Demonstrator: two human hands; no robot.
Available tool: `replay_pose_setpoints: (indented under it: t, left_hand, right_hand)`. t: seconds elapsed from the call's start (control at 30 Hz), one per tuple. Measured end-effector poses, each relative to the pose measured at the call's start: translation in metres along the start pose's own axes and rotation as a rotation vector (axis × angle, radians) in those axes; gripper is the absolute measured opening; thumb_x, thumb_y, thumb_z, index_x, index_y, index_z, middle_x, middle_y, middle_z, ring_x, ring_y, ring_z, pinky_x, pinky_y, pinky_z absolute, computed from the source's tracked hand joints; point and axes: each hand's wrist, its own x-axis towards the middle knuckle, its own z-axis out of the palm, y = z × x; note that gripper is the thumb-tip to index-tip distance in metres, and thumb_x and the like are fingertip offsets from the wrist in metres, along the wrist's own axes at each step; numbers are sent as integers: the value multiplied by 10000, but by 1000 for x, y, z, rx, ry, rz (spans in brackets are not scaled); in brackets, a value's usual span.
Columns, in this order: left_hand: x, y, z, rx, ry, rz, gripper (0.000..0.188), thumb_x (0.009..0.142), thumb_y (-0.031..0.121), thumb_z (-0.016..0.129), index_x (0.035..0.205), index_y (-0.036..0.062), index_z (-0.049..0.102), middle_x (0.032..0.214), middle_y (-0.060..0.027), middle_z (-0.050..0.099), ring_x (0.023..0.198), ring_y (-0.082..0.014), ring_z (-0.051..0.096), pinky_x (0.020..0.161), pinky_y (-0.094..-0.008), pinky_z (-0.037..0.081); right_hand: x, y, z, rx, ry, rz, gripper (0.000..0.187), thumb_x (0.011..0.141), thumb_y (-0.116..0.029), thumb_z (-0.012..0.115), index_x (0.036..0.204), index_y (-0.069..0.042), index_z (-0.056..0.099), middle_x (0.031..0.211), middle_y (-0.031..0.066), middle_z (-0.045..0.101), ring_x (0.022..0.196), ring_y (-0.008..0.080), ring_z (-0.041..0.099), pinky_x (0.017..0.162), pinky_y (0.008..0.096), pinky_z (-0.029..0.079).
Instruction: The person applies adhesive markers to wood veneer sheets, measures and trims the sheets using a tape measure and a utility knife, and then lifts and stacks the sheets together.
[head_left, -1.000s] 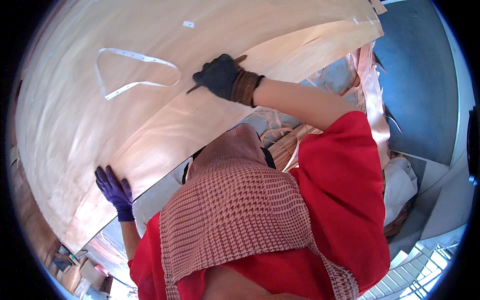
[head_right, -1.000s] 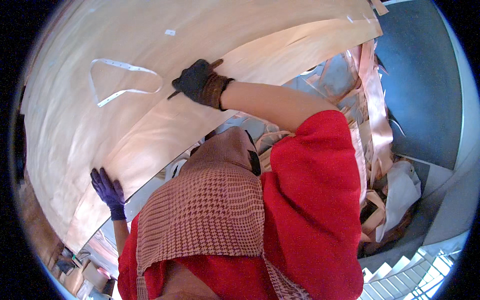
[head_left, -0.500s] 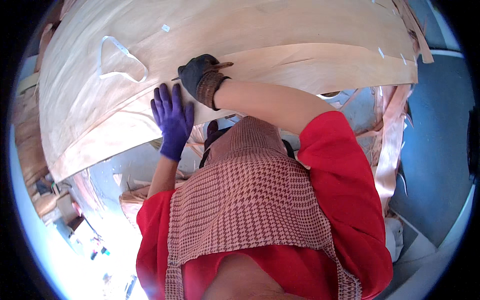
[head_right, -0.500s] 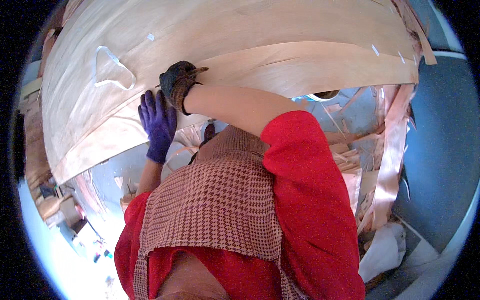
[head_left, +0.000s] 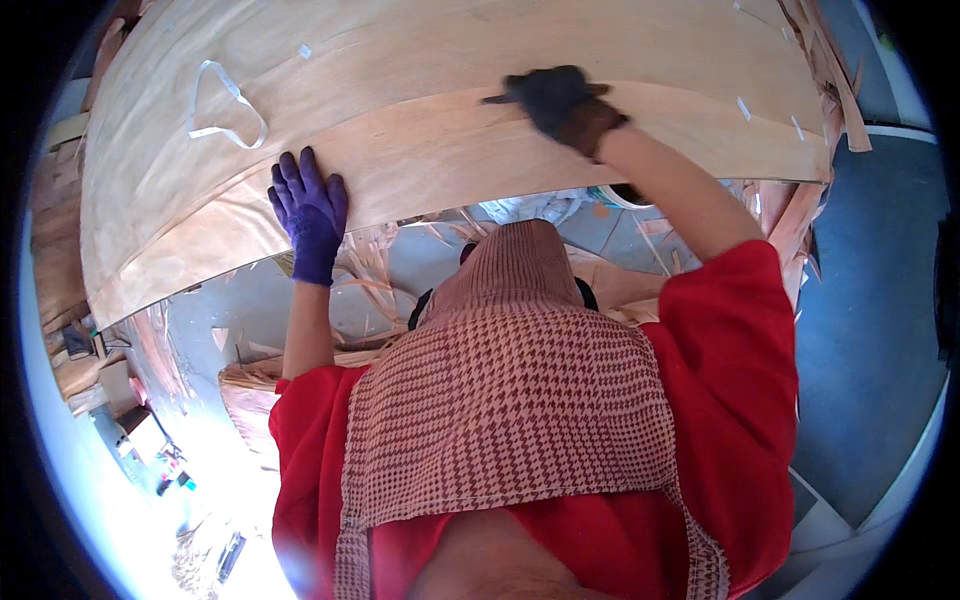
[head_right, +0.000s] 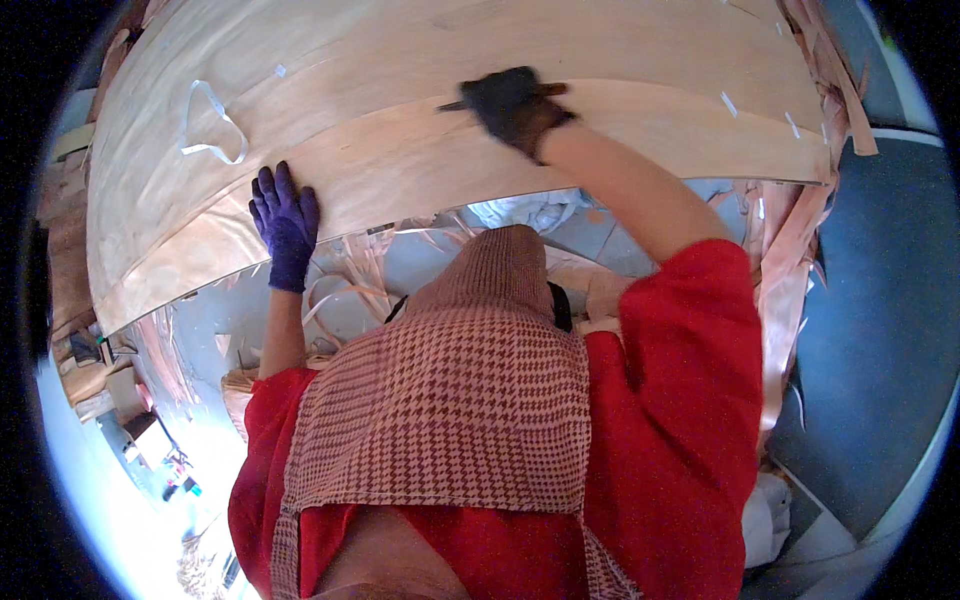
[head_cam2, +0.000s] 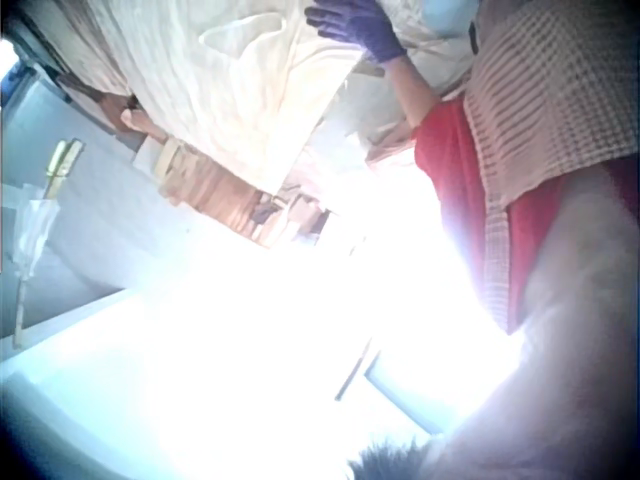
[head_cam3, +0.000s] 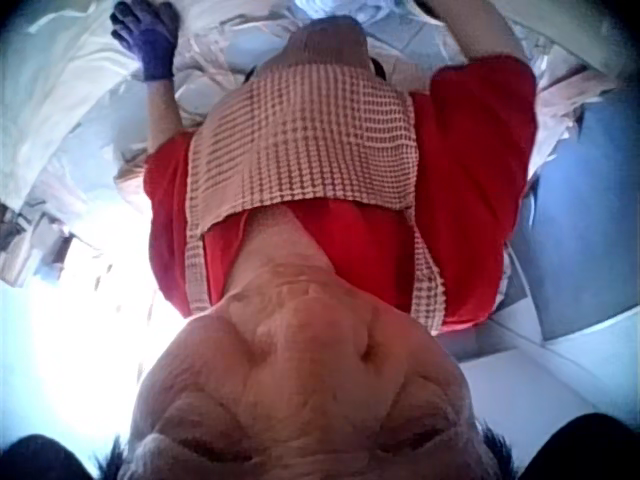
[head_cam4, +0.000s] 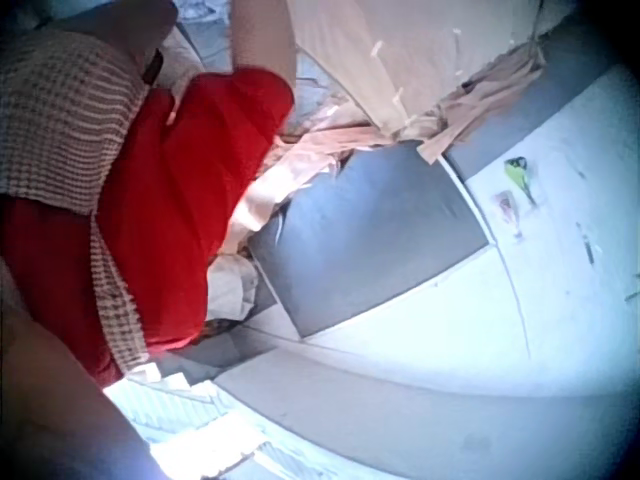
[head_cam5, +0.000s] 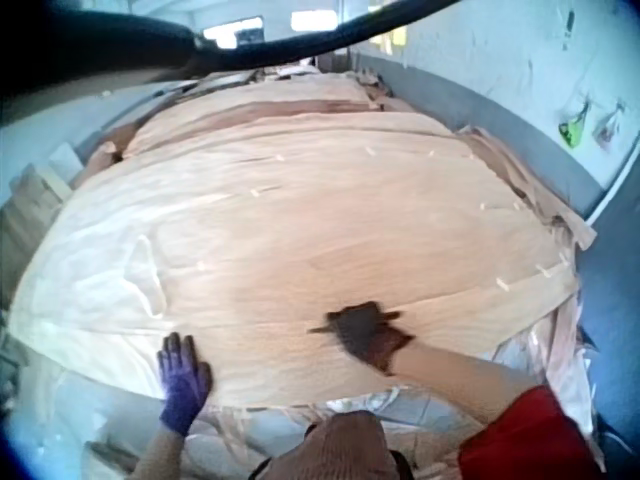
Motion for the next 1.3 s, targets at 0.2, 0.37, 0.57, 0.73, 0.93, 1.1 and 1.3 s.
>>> replay_pose_setpoints:
  t: [0.2,0.37,0.57,0.73,0.93,1.1,1.3]
  left_hand:
    - [17,38,-13,-132,67,83,471,828,263,465,1253,74,397,1297,-184,373,1209,-338,330,975,-484,246]
    - [21,170,-26,-323,40,289,447,813,247,494,1245,148,432,1316,-168,349,1223,-337,309,992,-487,221]
    - [29,218,-2,-101,53,150,486,785,346,497,1235,173,438,1312,-172,338,1213,-355,303,991,-490,219]
    - [30,217,-1,-89,19,157,493,779,323,502,1240,164,433,1314,-170,335,1216,-351,299,989,-485,225]
    - [30,219,-2,-91,22,155,506,761,291,529,1242,165,435,1313,-164,341,1213,-340,308,985,-478,239]
    - [32,224,-5,-93,40,173,497,742,256,543,1219,146,459,1295,-167,360,1189,-338,335,967,-464,265]
    - [34,226,-12,-87,44,183,484,742,248,540,1205,126,467,1273,-169,375,1166,-346,356,952,-460,285]
  right_hand:
    - [-48,50,-9,-29,29,23,169,797,-205,489,927,-114,547,783,106,628,692,276,622,571,399,480]
    - [-33,37,-5,28,-36,76,142,787,-190,477,862,-117,573,739,90,637,679,269,631,550,398,471]
    - [-39,37,-7,5,-78,65,140,765,-181,516,839,-84,585,684,93,631,645,248,634,499,395,458]
    - [-77,89,-16,78,-72,59,129,748,-164,541,845,-88,580,685,95,631,657,245,639,495,390,456]
    - [-123,153,-12,26,-14,60,98,734,-177,544,815,-127,569,674,81,619,632,244,626,517,389,459]
    - [-160,210,-25,-36,22,-19,124,740,-166,527,851,-122,559,667,88,593,615,262,606,542,374,471]
    - [-195,276,-30,-66,-34,-103,179,763,-161,513,928,-122,573,752,97,604,682,251,610,572,373,474]
